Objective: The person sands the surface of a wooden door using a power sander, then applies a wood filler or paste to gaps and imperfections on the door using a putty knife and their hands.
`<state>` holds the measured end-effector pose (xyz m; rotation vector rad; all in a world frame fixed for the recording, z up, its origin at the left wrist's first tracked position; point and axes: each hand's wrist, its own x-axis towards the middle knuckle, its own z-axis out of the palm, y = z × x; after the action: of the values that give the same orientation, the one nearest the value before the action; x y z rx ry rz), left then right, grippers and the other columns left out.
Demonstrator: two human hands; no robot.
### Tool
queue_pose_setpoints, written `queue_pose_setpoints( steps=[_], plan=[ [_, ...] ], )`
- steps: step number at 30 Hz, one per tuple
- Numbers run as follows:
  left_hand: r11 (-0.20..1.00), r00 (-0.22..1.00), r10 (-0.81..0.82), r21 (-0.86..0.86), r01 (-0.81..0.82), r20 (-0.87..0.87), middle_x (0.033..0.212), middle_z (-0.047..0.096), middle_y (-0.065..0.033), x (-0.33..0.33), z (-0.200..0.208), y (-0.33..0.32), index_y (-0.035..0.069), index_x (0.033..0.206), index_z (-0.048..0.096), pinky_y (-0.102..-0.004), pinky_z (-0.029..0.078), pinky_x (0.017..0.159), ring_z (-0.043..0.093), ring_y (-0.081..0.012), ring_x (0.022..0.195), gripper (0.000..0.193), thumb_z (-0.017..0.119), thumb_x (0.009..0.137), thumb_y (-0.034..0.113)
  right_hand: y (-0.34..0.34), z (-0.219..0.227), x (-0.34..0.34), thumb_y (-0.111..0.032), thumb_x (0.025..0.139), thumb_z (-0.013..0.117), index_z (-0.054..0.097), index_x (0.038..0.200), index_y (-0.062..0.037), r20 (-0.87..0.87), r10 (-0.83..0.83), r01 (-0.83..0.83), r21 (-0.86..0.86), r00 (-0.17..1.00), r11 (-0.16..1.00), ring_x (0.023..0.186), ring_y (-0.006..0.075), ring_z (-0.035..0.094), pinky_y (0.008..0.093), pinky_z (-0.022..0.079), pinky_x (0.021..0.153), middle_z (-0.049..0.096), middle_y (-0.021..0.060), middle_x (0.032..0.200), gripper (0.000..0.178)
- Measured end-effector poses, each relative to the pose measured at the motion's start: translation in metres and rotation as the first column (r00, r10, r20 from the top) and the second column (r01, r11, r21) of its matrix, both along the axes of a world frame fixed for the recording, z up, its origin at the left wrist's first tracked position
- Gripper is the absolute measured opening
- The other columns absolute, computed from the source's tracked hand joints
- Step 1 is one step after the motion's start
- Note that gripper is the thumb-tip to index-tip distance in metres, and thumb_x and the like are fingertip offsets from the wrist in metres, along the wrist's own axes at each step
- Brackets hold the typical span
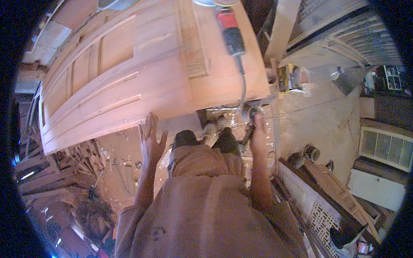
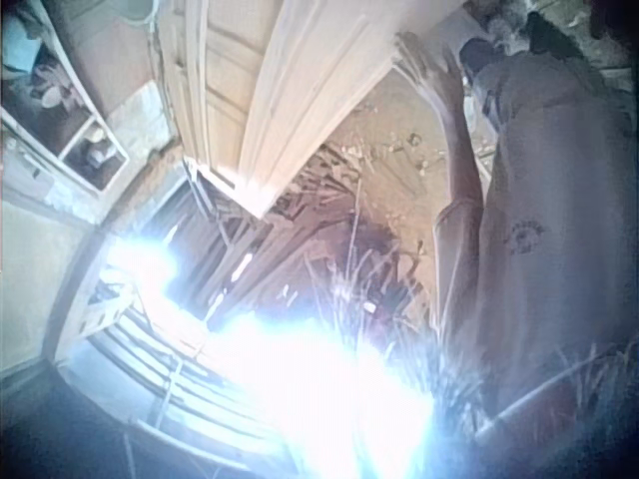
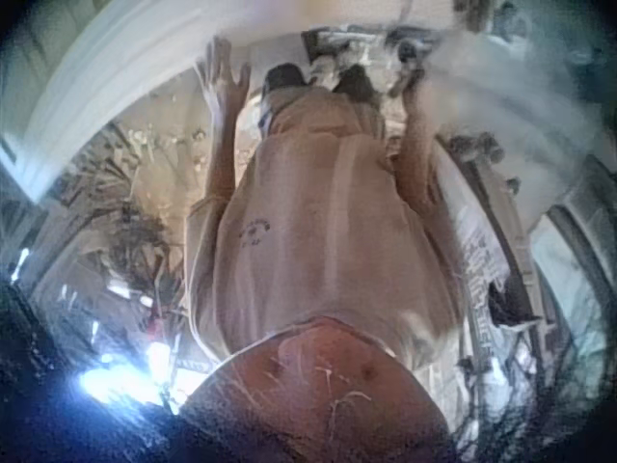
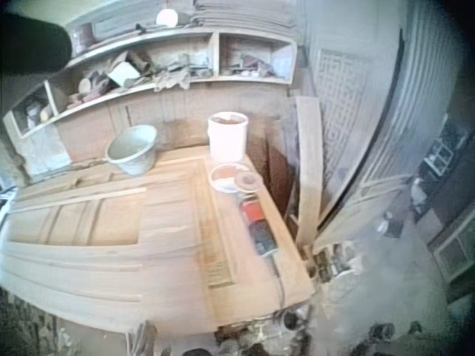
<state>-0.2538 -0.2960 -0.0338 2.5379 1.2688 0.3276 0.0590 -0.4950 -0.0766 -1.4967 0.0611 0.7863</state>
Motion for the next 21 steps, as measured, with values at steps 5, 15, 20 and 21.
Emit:
queue_pose_setpoints(
  steps=[5, 15, 20, 21],
  plan=[
    [0.986, 0.972, -0.112, -0.095, 0.134, 0.207, 0.14, 0.057, -0.0197, 0.001, 0.027, 0.003, 0.001, 0.138, 0.055, -0.052, 0.034, 0.116, 0.051, -0.0357, 0.134, 0.055, 0.07, 0.086, 0.013, 0.032, -0.024, 0.024, -0.031, 0.102, 0.059, 0.054, 0.093, -0.006, 0.24, -0.063, 0.076, -0.048, 0.969, 0.996, 0.064, 0.0075, 0.045, 0.0238, 0.039, 0.055, 0.047, -0.0025, 0.073, 0.027],
    [0.998, 0.96, 0.06, -0.008, -0.06, 0.275, 0.135, 0.058, -0.0236, -0.021, 0.039, 0.065, -0.001, 0.133, 0.057, -0.0474, 0.044, 0.106, 0.054, -0.0396, 0.129, 0.039, 0.061, 0.095, 0.007, 0.029, -0.083, 0.016, -0.028, 0.1, 0.062, 0.059, 0.091, 0.0025, 0.561, -0.012, 0.109, -0.139, 0.827, 0.984, 0.074, 0.0139, 0.054, 0.0332, 0.046, 0.069, 0.057, 0.0034, 0.078, 0.032],
    [0.999, 0.963, -0.01, 0.048, -0.003, 0.269, 0.137, 0.056, -0.0235, 0.007, 0.039, 0.084, 0.0, 0.134, 0.056, -0.0486, 0.045, 0.105, 0.054, -0.0408, 0.128, 0.04, 0.061, 0.096, 0.009, -0.043, -0.067, 0.001, -0.031, 0.101, 0.06, 0.058, 0.106, -0.0012, 0.397, -0.052, 0.163, -0.253, 0.916, 0.954, 0.061, 0.0114, 0.051, 0.0289, 0.044, 0.054, 0.054, 0.0025, 0.079, 0.03],
    [0.999, 0.961, -0.01, 0.048, -0.003, 0.275, 0.138, 0.056, -0.0233, 0.014, 0.035, 0.09, 0.0, 0.134, 0.056, -0.0489, 0.045, 0.105, 0.054, -0.0408, 0.128, 0.039, 0.061, 0.096, 0.009, -0.05, -0.061, 0.006, -0.031, 0.102, 0.059, 0.057, 0.107, -0.0015, 0.467, -0.073, 0.202, -0.234, 0.881, 0.951, 0.058, 0.0105, 0.05, 0.0283, 0.042, 0.05, 0.054, 0.0026, 0.079, 0.03]
  ],
)
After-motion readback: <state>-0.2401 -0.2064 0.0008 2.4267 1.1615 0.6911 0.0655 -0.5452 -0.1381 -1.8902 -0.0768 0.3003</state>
